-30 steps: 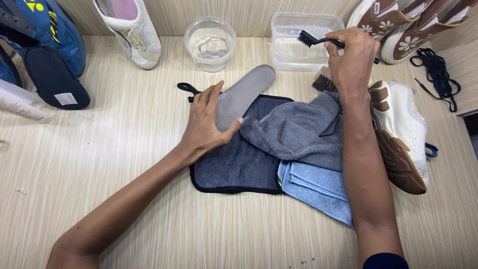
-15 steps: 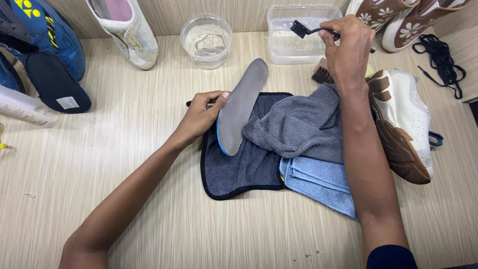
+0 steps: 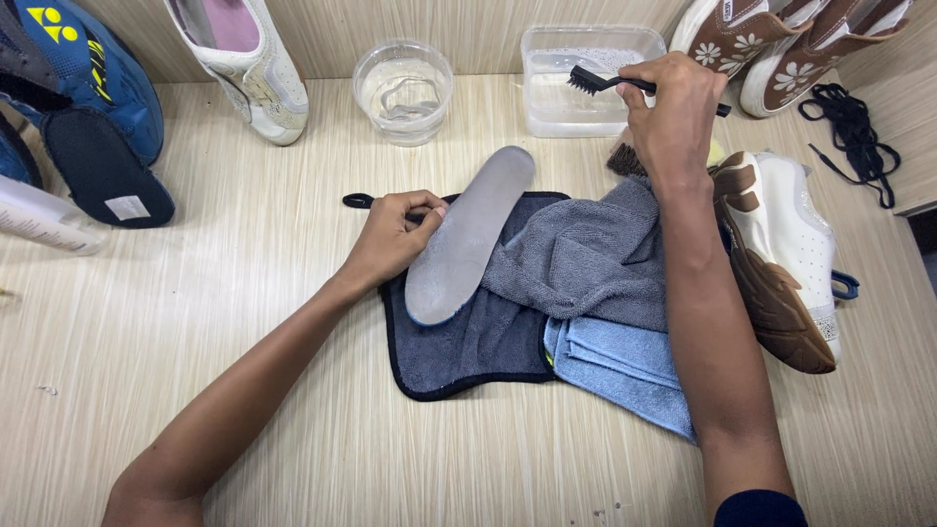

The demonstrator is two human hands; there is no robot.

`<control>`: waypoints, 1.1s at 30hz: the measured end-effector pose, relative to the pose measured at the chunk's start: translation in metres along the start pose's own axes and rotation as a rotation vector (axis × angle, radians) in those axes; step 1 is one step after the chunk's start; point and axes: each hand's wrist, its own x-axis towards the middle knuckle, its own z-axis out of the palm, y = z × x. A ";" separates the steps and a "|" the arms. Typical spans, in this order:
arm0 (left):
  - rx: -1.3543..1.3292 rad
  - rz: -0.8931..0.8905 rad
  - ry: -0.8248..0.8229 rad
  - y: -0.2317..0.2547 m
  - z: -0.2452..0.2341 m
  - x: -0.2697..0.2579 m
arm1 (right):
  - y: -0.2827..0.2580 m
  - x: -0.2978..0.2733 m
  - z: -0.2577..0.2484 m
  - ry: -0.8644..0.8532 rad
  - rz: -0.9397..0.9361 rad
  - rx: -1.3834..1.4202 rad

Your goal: The person cleans a gray shoe insole by wiping it with a cloth, scrubbing with a small brush dipped in soapy water, and wiping again. The insole is flipped over to clean both sides, and the process is repeated until the insole appears clean.

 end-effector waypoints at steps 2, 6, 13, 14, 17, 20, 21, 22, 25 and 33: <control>0.017 0.030 0.024 -0.005 -0.003 0.001 | 0.002 0.000 0.000 0.007 0.000 -0.007; 0.019 0.114 0.090 -0.011 -0.014 0.007 | 0.003 0.000 -0.003 0.019 0.004 0.007; -0.109 0.108 0.154 0.006 -0.006 -0.001 | 0.008 0.002 0.002 0.011 -0.014 -0.025; -0.080 0.127 0.155 0.006 -0.005 -0.003 | 0.009 0.001 0.002 0.017 -0.006 -0.022; -0.024 0.162 0.128 -0.001 -0.008 -0.001 | 0.002 0.003 -0.006 0.031 0.006 -0.012; -0.009 0.173 0.084 -0.003 -0.012 0.002 | -0.021 0.012 -0.025 0.017 0.011 0.145; -0.020 0.167 0.071 -0.002 -0.012 0.002 | -0.032 0.017 -0.033 -0.007 0.011 0.298; -0.020 0.166 0.074 -0.002 -0.013 0.003 | -0.037 0.017 -0.036 -0.008 0.009 0.300; -0.013 0.181 0.068 -0.005 -0.014 0.004 | -0.059 0.017 -0.041 -0.078 -0.070 0.399; 0.025 0.285 -0.033 -0.012 -0.015 0.002 | -0.145 -0.016 -0.014 -0.426 -0.166 0.412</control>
